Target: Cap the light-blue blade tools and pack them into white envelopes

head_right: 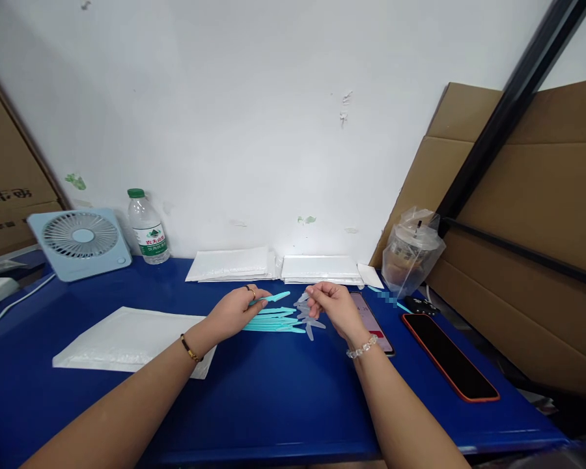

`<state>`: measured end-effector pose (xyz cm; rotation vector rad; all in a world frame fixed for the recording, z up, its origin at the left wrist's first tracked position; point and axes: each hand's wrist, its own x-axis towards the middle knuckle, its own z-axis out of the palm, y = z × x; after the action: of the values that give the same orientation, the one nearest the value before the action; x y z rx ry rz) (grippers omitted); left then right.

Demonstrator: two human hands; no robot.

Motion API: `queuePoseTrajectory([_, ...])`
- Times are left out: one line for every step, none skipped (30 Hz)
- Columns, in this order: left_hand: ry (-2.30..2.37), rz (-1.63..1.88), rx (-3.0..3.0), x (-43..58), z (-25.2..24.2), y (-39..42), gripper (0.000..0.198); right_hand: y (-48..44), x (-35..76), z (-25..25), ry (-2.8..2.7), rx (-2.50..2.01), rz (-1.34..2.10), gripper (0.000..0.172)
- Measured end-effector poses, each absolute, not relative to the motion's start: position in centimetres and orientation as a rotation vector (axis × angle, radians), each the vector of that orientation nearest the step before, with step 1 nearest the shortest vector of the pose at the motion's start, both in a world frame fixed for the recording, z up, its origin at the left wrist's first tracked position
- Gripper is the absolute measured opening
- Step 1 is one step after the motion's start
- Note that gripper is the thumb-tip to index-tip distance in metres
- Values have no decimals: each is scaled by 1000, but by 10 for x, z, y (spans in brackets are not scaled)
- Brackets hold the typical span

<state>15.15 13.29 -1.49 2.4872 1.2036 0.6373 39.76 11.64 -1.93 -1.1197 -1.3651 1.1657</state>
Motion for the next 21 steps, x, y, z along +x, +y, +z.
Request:
queuePoseTrajectory([1203, 637, 2495, 152, -14, 132, 38, 117, 397, -20, -1370, -1117, 1156, 33])
queuePoseTrajectory([1202, 634, 2503, 152, -14, 132, 38, 117, 395, -21, -1381, -1111, 1146, 33])
queuePoseTrajectory([1201, 631, 2509, 152, -14, 132, 38, 116, 394, -22, -1395, -1107, 1142, 32])
queuePoseTrajectory([1200, 629, 2513, 152, -14, 132, 38, 116, 392, -22, -1408, -1104, 1141, 32])
queuePoseTrajectory([1199, 628, 2514, 152, -15, 132, 37, 116, 391, -23, -1421, -1101, 1146, 32])
queuePoseTrajectory([1196, 626, 2517, 152, -16, 132, 37, 115, 390, -23, -1433, -1098, 1151, 31])
queuePoseTrajectory([1192, 626, 2520, 152, -17, 133, 36, 115, 388, -23, -1441, -1091, 1154, 31])
queuePoseTrajectory([1186, 627, 2525, 152, -18, 133, 35, 115, 387, -24, -1445, -1079, 1156, 30])
queuePoseTrajectory([1176, 626, 2531, 153, -18, 134, 35, 115, 386, -25, -1448, -1064, 1158, 30])
queuePoseTrajectory([1166, 624, 2537, 153, -19, 134, 34, 115, 385, -26, -1452, -1048, 1160, 30])
queuePoseTrajectory([1156, 619, 2542, 154, -20, 134, 34, 115, 383, -27, -1458, -1034, 1161, 30])
queuePoseTrajectory([1148, 613, 2545, 154, -20, 133, 34, 116, 381, -28, -1465, -1023, 1163, 30])
queuePoseTrajectory([1140, 609, 2549, 155, -20, 133, 33, 116, 379, -29, -1475, -1015, 1169, 30])
queuePoseTrajectory([1134, 606, 2554, 156, -19, 132, 33, 116, 377, -30, -1490, -1011, 1176, 30])
queuePoseTrajectory([1129, 606, 2559, 157, -19, 131, 33, 115, 375, -31, -1509, -1009, 1183, 30])
queuePoseTrajectory([1123, 604, 2566, 158, -19, 131, 33, 115, 373, -31, -1534, -1011, 1189, 30])
queuePoseTrajectory([1117, 597, 2573, 158, -19, 131, 34, 115, 372, -31, -1564, -1021, 1188, 30])
queuePoseTrajectory([1118, 590, 2580, 159, -20, 132, 34, 115, 371, -31, -1597, -1047, 1169, 31])
queuePoseTrajectory([1130, 584, 2587, 159, -21, 133, 35, 115, 373, -30, -1630, -1095, 1116, 31])
queuePoseTrajectory([1155, 581, 2594, 159, -22, 136, 36, 115, 375, -29, -1668, -1160, 1030, 31])
queuePoseTrajectory([1191, 581, 2603, 159, -25, 140, 38, 115, 379, -27, -1707, -1233, 917, 31])
